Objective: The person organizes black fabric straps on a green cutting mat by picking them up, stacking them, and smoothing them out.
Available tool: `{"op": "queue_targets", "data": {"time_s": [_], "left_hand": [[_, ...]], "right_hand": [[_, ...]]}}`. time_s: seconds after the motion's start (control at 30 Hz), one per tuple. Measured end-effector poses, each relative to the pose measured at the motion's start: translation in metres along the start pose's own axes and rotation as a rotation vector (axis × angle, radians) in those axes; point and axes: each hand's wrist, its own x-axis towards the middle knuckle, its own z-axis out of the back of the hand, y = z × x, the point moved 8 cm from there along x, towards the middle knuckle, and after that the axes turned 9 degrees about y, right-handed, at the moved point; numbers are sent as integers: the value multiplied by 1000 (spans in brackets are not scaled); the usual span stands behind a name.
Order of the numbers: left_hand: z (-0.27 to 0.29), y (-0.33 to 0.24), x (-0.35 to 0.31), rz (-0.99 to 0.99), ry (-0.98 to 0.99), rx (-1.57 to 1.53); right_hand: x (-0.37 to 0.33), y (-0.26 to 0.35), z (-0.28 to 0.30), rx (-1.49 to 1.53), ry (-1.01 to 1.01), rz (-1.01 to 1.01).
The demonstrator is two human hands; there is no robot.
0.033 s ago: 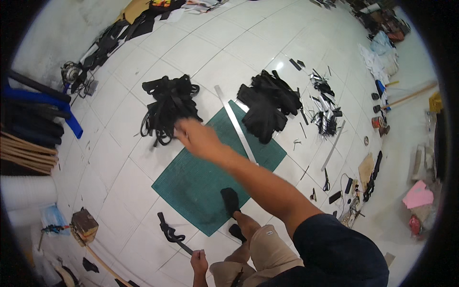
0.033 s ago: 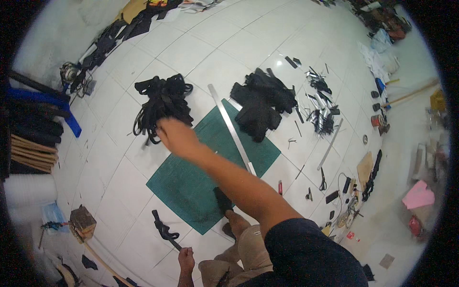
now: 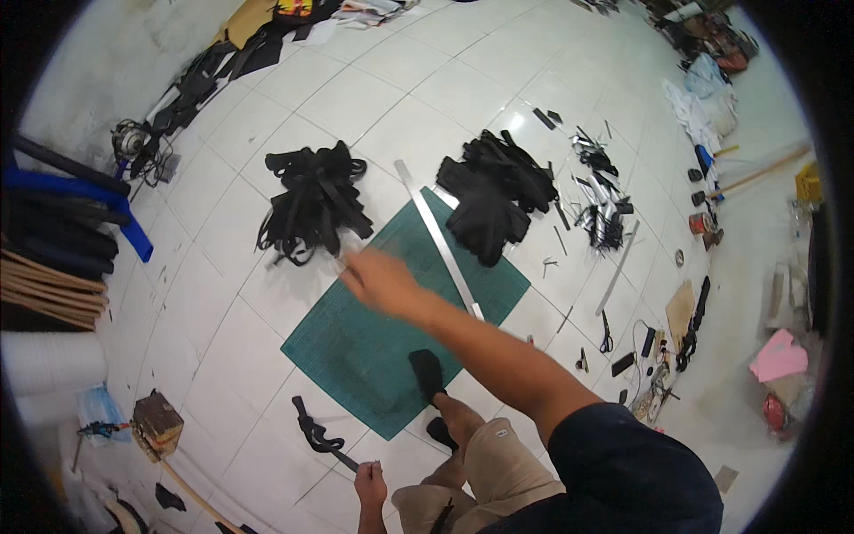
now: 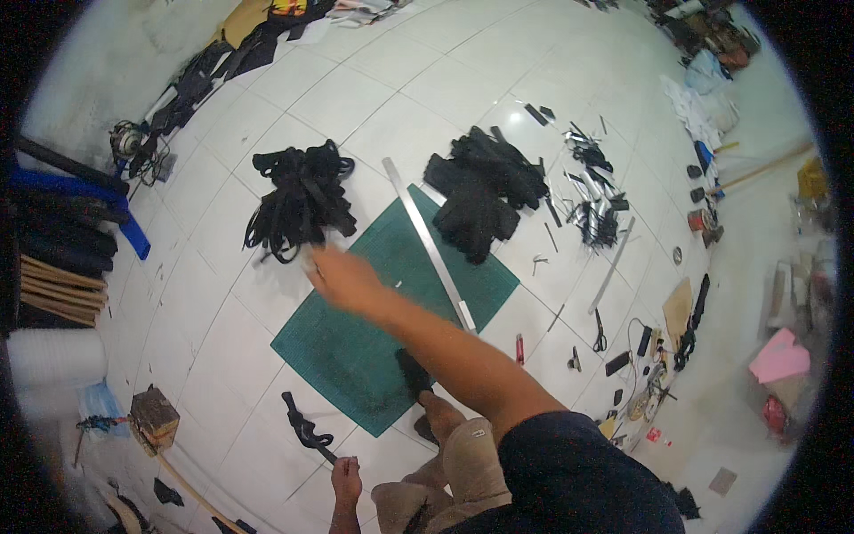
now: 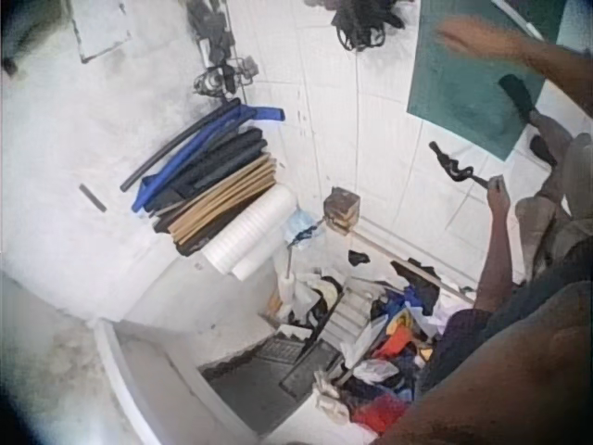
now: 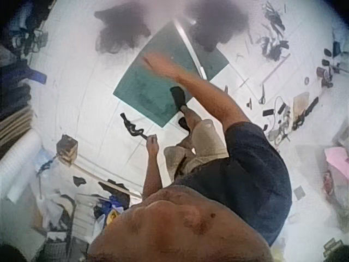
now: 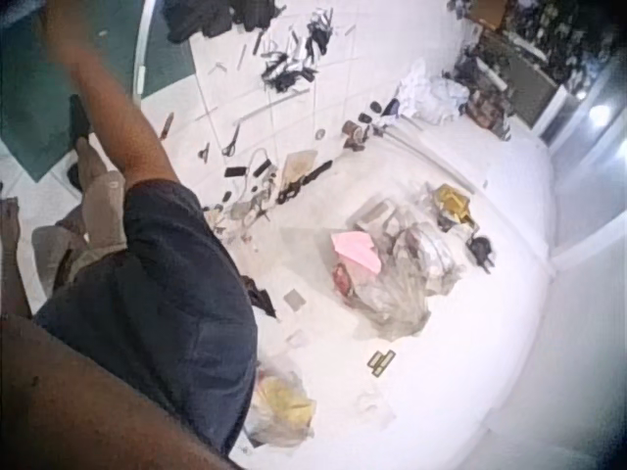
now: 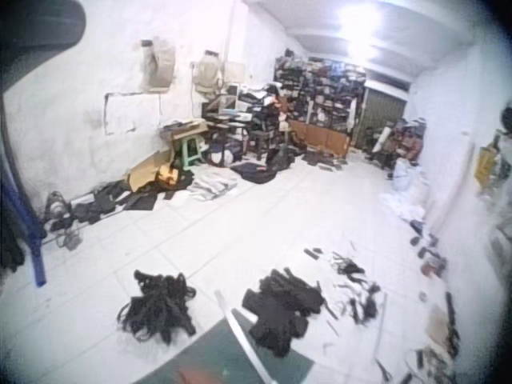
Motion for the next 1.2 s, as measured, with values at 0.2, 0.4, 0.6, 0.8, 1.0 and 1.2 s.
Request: {"op": "queue_targets", "data": {"time_s": [0.2,0.4,0.6,0.8,1.0,1.2], "left_hand": [[-12,-19,-40,0,39,-70],[-5,9,-108,-125,69,271],[-27,-2,-107,-72,156,449],[-52,-55,-60,-155,245,593],[-48,-61,-35,-62,158,469],[-73,-67,-44,-193,185,747]], "right_hand": [[-423,-223,-211,-141,722,-589],[-748,-303,-292,-20,905,-1028],[-713,-257,-223,425,234,-1026],[-723,-252,-204,536,54,-1109],[-741,-288,-192,574,139,-1085],[-728,-316,-122,605,218,-1057]]}}
